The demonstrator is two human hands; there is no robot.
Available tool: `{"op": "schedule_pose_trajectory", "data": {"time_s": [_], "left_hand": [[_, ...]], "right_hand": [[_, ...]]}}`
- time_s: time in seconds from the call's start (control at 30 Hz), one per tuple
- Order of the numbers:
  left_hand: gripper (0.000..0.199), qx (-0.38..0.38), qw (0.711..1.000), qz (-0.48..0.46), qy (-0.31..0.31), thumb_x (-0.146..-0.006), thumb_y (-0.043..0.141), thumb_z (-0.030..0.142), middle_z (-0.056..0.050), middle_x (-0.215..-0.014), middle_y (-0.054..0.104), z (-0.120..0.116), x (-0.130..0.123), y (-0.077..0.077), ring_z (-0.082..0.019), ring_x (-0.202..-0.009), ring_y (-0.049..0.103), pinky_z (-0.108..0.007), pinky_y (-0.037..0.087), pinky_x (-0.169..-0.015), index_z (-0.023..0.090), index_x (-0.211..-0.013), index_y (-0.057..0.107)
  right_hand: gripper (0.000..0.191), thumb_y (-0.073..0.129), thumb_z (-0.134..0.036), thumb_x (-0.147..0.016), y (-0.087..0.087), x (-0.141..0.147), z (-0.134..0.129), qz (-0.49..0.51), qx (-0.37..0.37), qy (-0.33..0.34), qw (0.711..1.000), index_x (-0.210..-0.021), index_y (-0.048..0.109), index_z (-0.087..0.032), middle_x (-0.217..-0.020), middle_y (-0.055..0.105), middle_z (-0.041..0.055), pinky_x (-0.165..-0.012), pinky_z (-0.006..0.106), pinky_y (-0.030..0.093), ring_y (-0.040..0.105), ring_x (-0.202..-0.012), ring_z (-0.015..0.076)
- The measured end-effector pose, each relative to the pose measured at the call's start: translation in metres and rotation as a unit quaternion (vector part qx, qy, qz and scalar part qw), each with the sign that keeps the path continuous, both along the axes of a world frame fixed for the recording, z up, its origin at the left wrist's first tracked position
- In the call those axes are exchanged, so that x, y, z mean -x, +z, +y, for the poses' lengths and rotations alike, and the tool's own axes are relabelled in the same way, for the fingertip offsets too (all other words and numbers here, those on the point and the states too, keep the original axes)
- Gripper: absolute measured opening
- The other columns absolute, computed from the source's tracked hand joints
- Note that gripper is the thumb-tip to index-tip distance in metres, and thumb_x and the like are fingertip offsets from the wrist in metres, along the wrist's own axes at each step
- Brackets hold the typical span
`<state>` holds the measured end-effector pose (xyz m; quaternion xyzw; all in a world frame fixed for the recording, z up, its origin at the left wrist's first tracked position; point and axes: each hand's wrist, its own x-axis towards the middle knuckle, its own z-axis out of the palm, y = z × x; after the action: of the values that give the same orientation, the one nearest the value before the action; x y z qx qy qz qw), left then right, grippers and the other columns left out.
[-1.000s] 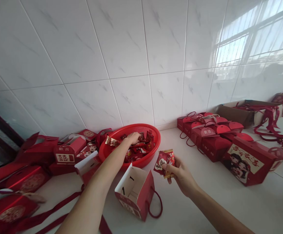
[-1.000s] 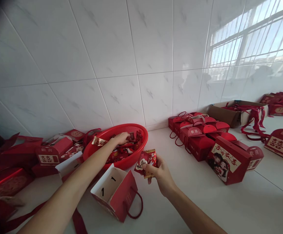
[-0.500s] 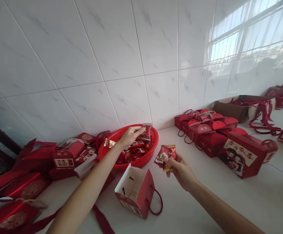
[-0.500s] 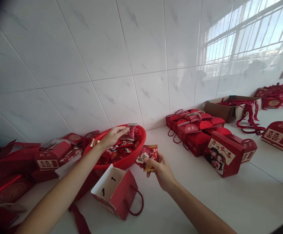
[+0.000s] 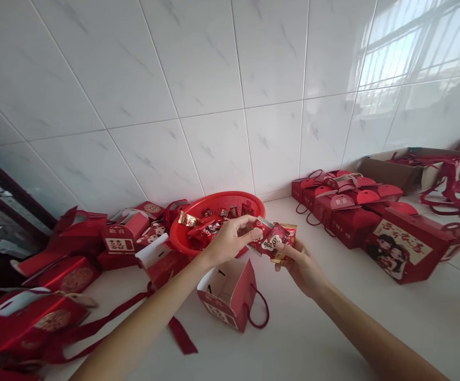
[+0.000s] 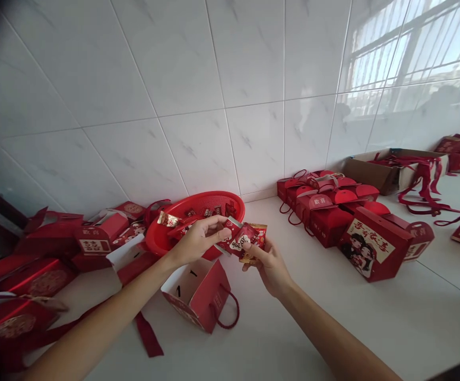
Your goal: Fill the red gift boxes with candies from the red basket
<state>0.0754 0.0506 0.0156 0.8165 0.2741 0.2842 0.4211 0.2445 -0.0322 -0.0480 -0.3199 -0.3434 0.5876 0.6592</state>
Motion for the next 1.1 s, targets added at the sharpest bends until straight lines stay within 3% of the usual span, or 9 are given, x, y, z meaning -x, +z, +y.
{"op": "schedule_pose_trajectory", "data": {"time_s": [0.27, 0.4, 0.57, 0.77, 0.93, 1.0, 1.1], "left_hand": [[0.03, 0.027, 0.999, 0.028, -0.023, -0.091, 0.063, 0.045, -0.004, -0.093, 0.072, -0.002, 0.001, -0.004, -0.019, -0.088, 0.067, -0.03, 0.053, -0.078, 0.018, -0.102, 0.068], [0.034, 0.052, 0.997, 0.038, -0.035, -0.09, 0.062, 0.048, -0.006, -0.095, 0.074, -0.001, 0.003, -0.004, -0.021, -0.088, 0.068, -0.031, 0.053, -0.076, 0.017, -0.101, 0.07], [0.04, 0.041, 0.997, 0.063, -0.011, -0.081, 0.073, 0.05, -0.007, -0.097, 0.074, -0.004, 0.006, 0.0, -0.024, -0.092, 0.068, -0.033, 0.054, -0.08, 0.018, -0.106, 0.071], [0.037, 0.015, 0.997, 0.05, 0.056, -0.087, 0.065, 0.046, -0.006, -0.109, 0.069, -0.019, 0.036, 0.014, -0.022, -0.1, 0.066, -0.035, 0.053, -0.089, 0.021, -0.115, 0.066], [0.031, -0.036, 0.985, 0.114, 0.125, -0.091, 0.059, 0.05, -0.006, -0.125, 0.063, -0.05, 0.087, 0.013, -0.022, -0.107, 0.062, -0.032, 0.051, -0.092, 0.024, -0.093, 0.075], [0.033, -0.025, 0.976, 0.164, 0.14, -0.091, 0.057, 0.053, -0.005, -0.123, 0.064, -0.061, 0.1, 0.008, -0.022, -0.102, 0.064, -0.032, 0.051, -0.088, 0.027, -0.094, 0.078], [0.034, -0.004, 0.971, 0.198, 0.137, -0.091, 0.057, 0.053, -0.004, -0.103, 0.07, -0.069, 0.108, 0.001, -0.021, -0.092, 0.065, -0.031, 0.051, -0.081, 0.028, -0.099, 0.078]], "right_hand": [[0.039, 0.087, -0.041, -0.065, -0.003, -0.001, 0.001, -0.013, 0.019, -0.001, 1.0, -0.093, 0.071, -0.019, -0.089, 0.072, 0.0039, -0.06, 0.027, 0.056, 0.066, -0.077, 0.0179], [0.036, 0.086, -0.042, -0.067, -0.004, -0.001, -0.001, -0.02, 0.012, 0.015, 1.0, -0.091, 0.072, -0.019, -0.086, 0.072, 0.0044, -0.059, 0.026, 0.056, 0.065, -0.074, 0.017], [0.037, 0.085, -0.041, -0.068, -0.002, 0.002, -0.003, -0.045, -0.011, -0.002, 0.999, -0.094, 0.071, -0.019, -0.089, 0.071, 0.0057, -0.058, 0.026, 0.053, 0.063, -0.074, 0.0169], [0.042, 0.086, -0.041, -0.067, -0.001, -0.002, -0.003, -0.055, -0.025, -0.024, 0.998, -0.099, 0.068, -0.02, -0.09, 0.071, 0.0048, -0.054, 0.026, 0.052, 0.062, -0.072, 0.0166], [0.039, 0.086, -0.041, -0.067, 0.017, -0.006, -0.001, -0.101, -0.056, -0.035, 0.993, -0.094, 0.068, -0.02, -0.088, 0.073, 0.0047, -0.064, 0.032, 0.056, 0.067, -0.074, 0.0199], [0.04, 0.085, -0.041, -0.067, 0.03, -0.003, 0.001, -0.115, -0.068, 0.008, 0.991, -0.097, 0.068, -0.021, -0.09, 0.074, 0.0052, -0.072, 0.038, 0.058, 0.07, -0.081, 0.0237], [0.039, 0.085, -0.038, -0.068, 0.053, 0.012, 0.006, -0.151, -0.103, 0.116, 0.976, -0.099, 0.069, -0.02, -0.093, 0.074, 0.0057, -0.079, 0.041, 0.058, 0.071, -0.088, 0.0258]]}}
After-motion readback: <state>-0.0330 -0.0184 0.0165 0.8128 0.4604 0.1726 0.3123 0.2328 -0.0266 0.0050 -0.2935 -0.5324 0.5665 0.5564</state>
